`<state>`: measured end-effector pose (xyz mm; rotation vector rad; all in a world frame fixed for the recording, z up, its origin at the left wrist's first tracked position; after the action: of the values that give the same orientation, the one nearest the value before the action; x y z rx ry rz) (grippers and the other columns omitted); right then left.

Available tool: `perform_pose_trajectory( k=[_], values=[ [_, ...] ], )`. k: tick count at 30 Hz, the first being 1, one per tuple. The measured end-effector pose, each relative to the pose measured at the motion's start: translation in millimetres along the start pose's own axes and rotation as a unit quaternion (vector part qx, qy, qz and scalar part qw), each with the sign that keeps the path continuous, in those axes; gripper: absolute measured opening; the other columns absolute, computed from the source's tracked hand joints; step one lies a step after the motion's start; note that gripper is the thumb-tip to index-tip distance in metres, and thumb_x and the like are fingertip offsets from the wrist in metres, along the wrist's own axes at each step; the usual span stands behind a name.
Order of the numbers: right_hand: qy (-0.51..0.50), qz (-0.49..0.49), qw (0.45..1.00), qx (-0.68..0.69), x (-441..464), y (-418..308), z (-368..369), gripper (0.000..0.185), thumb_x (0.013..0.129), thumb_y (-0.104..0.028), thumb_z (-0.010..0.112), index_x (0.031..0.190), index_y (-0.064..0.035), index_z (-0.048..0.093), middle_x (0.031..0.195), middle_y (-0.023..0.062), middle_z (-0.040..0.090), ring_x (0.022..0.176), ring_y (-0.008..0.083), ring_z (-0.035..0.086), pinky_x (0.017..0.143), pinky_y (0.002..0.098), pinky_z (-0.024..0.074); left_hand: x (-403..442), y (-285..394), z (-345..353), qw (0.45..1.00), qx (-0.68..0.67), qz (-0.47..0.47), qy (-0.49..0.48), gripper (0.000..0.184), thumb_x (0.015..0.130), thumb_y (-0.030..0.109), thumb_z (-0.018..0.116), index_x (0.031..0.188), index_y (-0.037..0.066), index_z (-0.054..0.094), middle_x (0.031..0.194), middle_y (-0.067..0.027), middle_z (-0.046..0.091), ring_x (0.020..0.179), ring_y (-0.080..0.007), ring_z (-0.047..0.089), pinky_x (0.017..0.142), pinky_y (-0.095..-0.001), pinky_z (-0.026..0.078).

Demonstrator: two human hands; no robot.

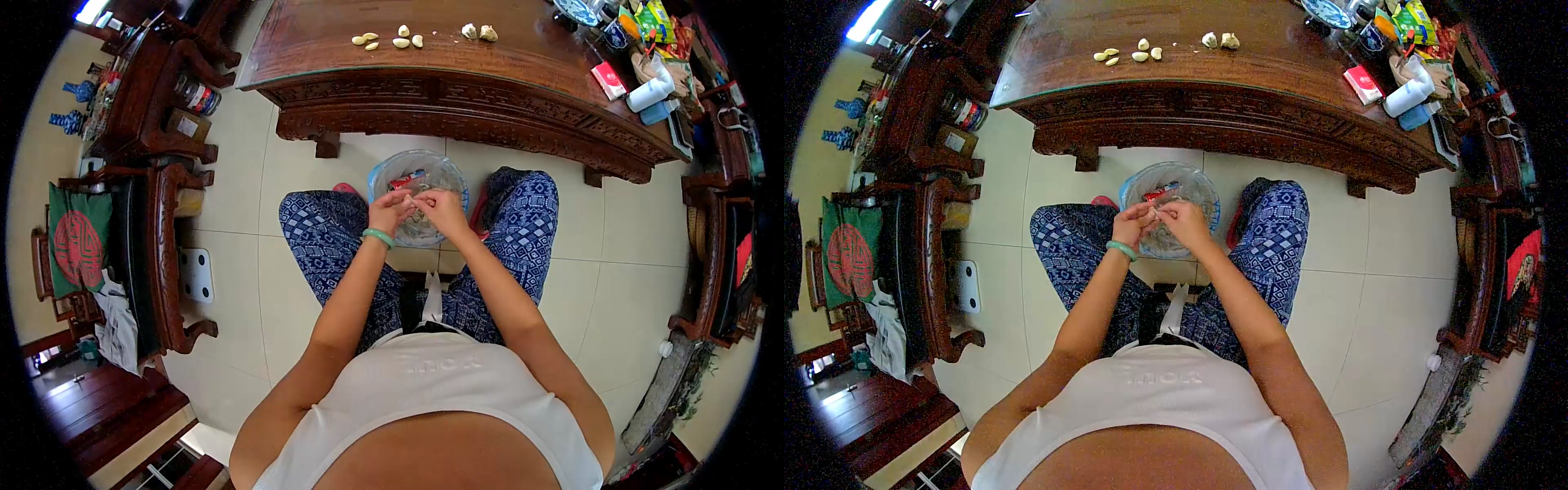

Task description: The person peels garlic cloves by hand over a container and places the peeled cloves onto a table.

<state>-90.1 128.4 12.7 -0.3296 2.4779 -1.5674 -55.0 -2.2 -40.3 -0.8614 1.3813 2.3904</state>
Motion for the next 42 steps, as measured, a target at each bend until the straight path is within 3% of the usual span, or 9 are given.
perform_pose_trajectory(
  k=[2,8,16,20,22,28,37,40,42],
  values=[
    [0.000,-0.004,1.000,-0.009,0,1,0,0.017,0.074,-0.016,0.063,0.081,-0.0002,0.065,0.073,0.0156,0.063,0.064,0.0247,0.061,0.058,0.0331,0.0466,-6,9,6,0.997,0.072,0.042,-0.006,0.020,0.079,-0.005,0.058,0.099,-0.002,0.061,0.086,-0.0066,0.059,0.074,-0.0135,0.060,0.057,-0.0217,0.049],
    [-0.016,0.004,0.999,-0.045,2,-6,-4,0.018,0.070,-0.018,0.064,0.075,-0.0001,0.062,0.071,0.0168,0.062,0.065,0.0264,0.061,0.060,0.0334,0.0471,-3,6,9,0.995,0.075,0.050,-0.048,0.019,0.079,-0.002,0.059,0.098,-0.002,0.062,0.087,-0.0067,0.060,0.079,-0.0160,0.060,0.072,-0.0266,0.054],
    [0.118,0.043,0.992,-0.021,5,18,-16,0.015,0.071,-0.016,0.062,0.076,-0.0013,0.063,0.071,0.0172,0.062,0.066,0.0288,0.062,0.061,0.0349,0.0477,-1,7,10,0.996,0.056,0.018,-0.063,0.018,0.081,-0.003,0.054,0.098,-0.003,0.060,0.090,-0.0090,0.059,0.081,-0.0179,0.060,0.073,-0.0297,0.054],
    [0.094,0.048,0.994,-0.016,4,27,-16,0.014,0.072,-0.015,0.063,0.079,-0.0026,0.065,0.071,0.0166,0.063,0.066,0.0276,0.063,0.061,0.0342,0.0475,2,4,6,0.998,0.025,-0.002,-0.057,0.021,0.081,-0.005,0.052,0.101,-0.003,0.059,0.092,-0.0103,0.058,0.084,-0.0183,0.059,0.075,-0.0306,0.054],
    [0.085,-0.022,0.995,-0.039,5,20,-14,0.015,0.073,-0.012,0.063,0.082,-0.0008,0.065,0.067,0.0131,0.061,0.059,0.0223,0.059,0.056,0.0308,0.0445,3,1,5,0.998,0.021,-0.010,-0.058,0.022,0.081,-0.004,0.053,0.102,-0.003,0.058,0.093,-0.0107,0.058,0.086,-0.0184,0.059,0.075,-0.0309,0.054],
    [0.067,-0.038,0.997,-0.008,2,6,-9,0.014,0.074,-0.013,0.064,0.083,-0.0024,0.066,0.061,0.0092,0.060,0.052,0.0179,0.055,0.052,0.0291,0.0425,-3,8,9,0.997,0.051,0.040,-0.032,0.023,0.079,0.001,0.060,0.102,-0.003,0.059,0.094,-0.0113,0.061,0.081,-0.0187,0.061,0.072,-0.0298,0.054],
    [0.035,0.032,0.996,0.081,1,11,-1,0.015,0.076,-0.014,0.064,0.084,-0.0017,0.066,0.053,0.0008,0.050,0.051,0.0047,0.043,0.047,0.0232,0.0366,-1,11,10,0.989,0.067,0.118,-0.055,0.022,0.078,-0.002,0.062,0.100,-0.006,0.060,0.088,-0.0113,0.063,0.076,-0.0162,0.062,0.068,-0.0273,0.054],
    [0.011,0.043,0.998,0.047,0,0,-4,0.015,0.074,-0.015,0.064,0.080,-0.0020,0.065,0.059,0.0074,0.058,0.051,0.0147,0.053,0.051,0.0303,0.0426,-3,15,11,0.985,0.079,0.143,-0.053,0.021,0.077,-0.002,0.062,0.097,-0.006,0.061,0.084,-0.0111,0.064,0.074,-0.0160,0.062,0.068,-0.0279,0.054],
    [0.012,0.031,0.999,0.037,0,-4,-6,0.015,0.074,-0.015,0.065,0.079,-0.0016,0.065,0.058,0.0072,0.056,0.050,0.0149,0.051,0.050,0.0307,0.0416,-7,21,11,0.975,0.142,0.168,-0.036,0.018,0.076,-0.003,0.061,0.094,-0.005,0.063,0.083,-0.0124,0.065,0.073,-0.0161,0.063,0.067,-0.0259,0.053]
  ],
)
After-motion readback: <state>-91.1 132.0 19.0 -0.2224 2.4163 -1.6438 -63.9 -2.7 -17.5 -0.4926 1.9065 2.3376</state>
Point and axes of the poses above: each hand's wrist, its own x-axis towards the middle knuckle, its own z-axis out of the palm, y = z × x, the point moved 7 cm from there along x, towards the middle knuckle
